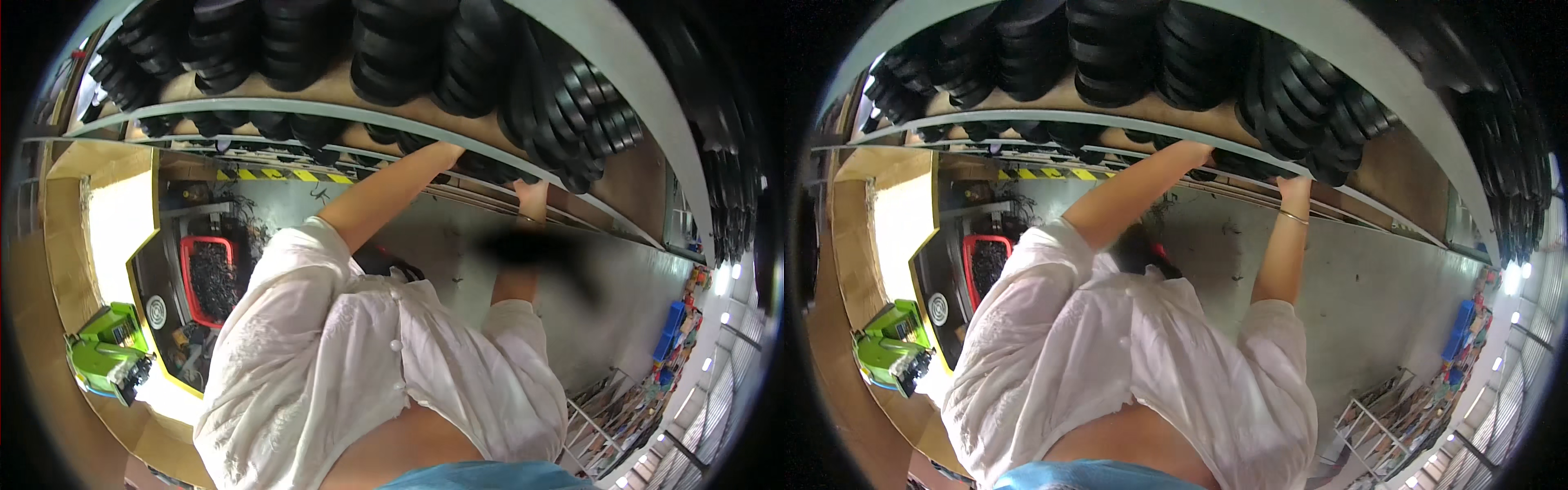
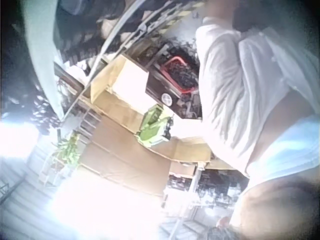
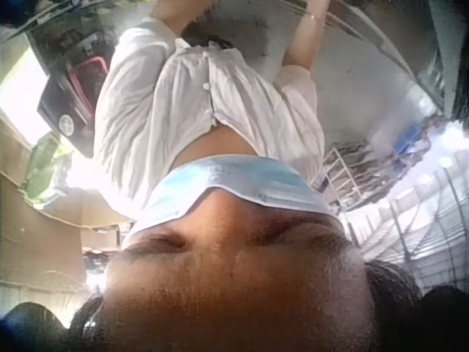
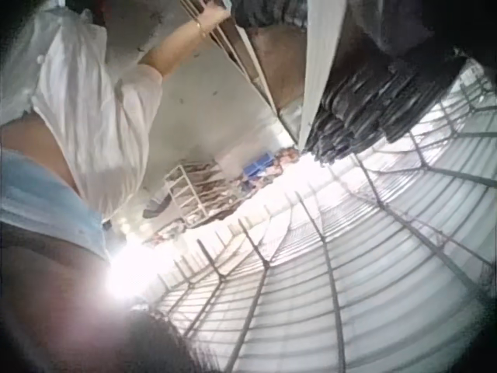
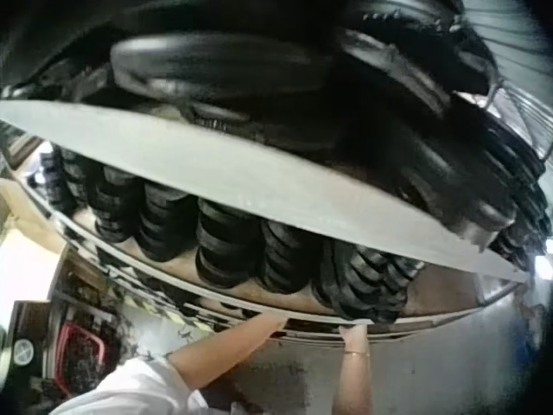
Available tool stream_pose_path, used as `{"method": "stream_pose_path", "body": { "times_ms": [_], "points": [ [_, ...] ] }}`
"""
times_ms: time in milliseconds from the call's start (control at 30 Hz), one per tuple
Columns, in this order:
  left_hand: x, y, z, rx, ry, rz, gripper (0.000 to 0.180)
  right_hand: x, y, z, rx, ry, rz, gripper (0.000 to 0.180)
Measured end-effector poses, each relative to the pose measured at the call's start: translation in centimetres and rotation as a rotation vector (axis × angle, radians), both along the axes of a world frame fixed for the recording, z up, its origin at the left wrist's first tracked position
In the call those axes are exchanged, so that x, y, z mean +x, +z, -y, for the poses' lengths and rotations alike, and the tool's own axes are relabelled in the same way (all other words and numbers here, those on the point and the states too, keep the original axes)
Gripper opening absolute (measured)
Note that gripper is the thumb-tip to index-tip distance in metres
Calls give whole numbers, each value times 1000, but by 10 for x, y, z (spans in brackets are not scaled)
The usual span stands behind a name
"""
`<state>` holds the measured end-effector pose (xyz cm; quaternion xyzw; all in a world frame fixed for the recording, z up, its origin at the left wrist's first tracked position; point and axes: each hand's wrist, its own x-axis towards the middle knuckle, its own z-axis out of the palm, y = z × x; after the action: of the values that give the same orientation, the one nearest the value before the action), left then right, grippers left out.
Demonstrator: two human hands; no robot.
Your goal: The person picks up black slipper soles from a cardboard box and places them one by one into a green industrial machine. The person repeatedly feeds the soles into the machine's processing head, likely for grinding or finishing, and then removes them to place them back into the box.
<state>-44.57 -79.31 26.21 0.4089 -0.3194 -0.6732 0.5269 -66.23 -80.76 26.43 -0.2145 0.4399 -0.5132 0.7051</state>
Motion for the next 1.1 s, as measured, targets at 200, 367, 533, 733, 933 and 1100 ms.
{"method": "stream_pose_path", "body": {
  "times_ms": [200,367,533,733,933,1100],
  "points": [
    [28,-46,-143,-74,-65,256,59,29,-28,-44,-277,-270,-462,60],
    [77,-220,-209,291,113,317,56,42,-88,-122,-302,382,-956,47],
    [55,-154,-136,421,358,375,95,31,-172,-40,195,326,-552,43],
    [22,-240,-54,537,293,632,69,69,-205,27,82,333,-340,50],
    [8,-245,-37,705,260,617,56,59,-240,28,463,317,-397,50],
    [32,-230,-45,517,69,530,68,63,-224,29,588,251,-398,42]
  ]
}}
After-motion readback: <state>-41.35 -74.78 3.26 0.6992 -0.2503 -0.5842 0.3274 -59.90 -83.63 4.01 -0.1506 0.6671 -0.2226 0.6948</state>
